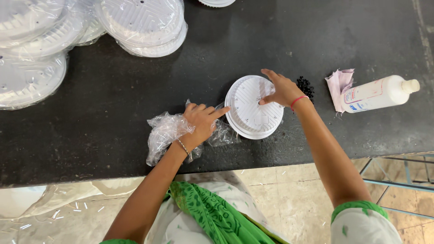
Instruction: The person unwraps a plastic film sheet, places a round white plastic lid on it, and wraps the film around the lid, pressing the edges down. The wrapped lid is stacked with other wrapped lids, and the person repeats the wrapping cycle for additional lids.
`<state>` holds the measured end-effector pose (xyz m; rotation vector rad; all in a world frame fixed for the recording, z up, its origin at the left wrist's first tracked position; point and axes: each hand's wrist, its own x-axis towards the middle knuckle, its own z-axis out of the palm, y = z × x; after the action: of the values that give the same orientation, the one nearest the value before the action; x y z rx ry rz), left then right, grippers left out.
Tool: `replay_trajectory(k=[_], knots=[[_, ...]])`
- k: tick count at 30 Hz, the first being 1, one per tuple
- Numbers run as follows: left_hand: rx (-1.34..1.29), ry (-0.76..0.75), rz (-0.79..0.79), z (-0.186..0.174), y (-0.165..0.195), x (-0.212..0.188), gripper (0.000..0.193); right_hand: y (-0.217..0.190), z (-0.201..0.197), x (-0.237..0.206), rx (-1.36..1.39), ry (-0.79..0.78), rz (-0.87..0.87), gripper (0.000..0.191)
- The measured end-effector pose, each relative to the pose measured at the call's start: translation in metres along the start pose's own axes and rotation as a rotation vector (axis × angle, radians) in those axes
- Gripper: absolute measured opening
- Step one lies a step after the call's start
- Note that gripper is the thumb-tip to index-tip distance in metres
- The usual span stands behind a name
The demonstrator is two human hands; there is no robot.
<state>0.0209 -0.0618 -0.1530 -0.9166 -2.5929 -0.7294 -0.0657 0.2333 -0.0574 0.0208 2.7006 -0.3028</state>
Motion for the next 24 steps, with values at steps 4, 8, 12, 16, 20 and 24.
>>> replay_trajectory(k=[4,8,12,16,20,24], knots=[[0.001,-0.037,-0.007,-0.001,0.001,0.002,0.07,-0.005,0.011,0.006,-0.088,-0.036,-0.028,0.118],[0.019,-0.087,-0.021,-0.001,0.002,0.007,0.069,-0.015,0.027,0.007,-0.2,-0.084,0.014,0.117],[0.024,-0.072,-0.024,-0.004,0.003,0.005,0.065,-0.01,0.032,0.015,-0.254,-0.14,0.009,0.115],[0.014,-0.044,-0.007,-0.004,0.004,0.006,0.06,0.041,0.027,0.019,0.11,0.042,-0.08,0.113],[0.034,-0.139,0.003,-0.004,0.003,0.01,0.063,0.104,0.048,0.003,0.633,0.023,0.157,0.058],[0.021,-0.155,0.04,-0.005,0.004,0.015,0.068,0.141,0.066,-0.022,1.266,-0.254,0.169,0.047]])
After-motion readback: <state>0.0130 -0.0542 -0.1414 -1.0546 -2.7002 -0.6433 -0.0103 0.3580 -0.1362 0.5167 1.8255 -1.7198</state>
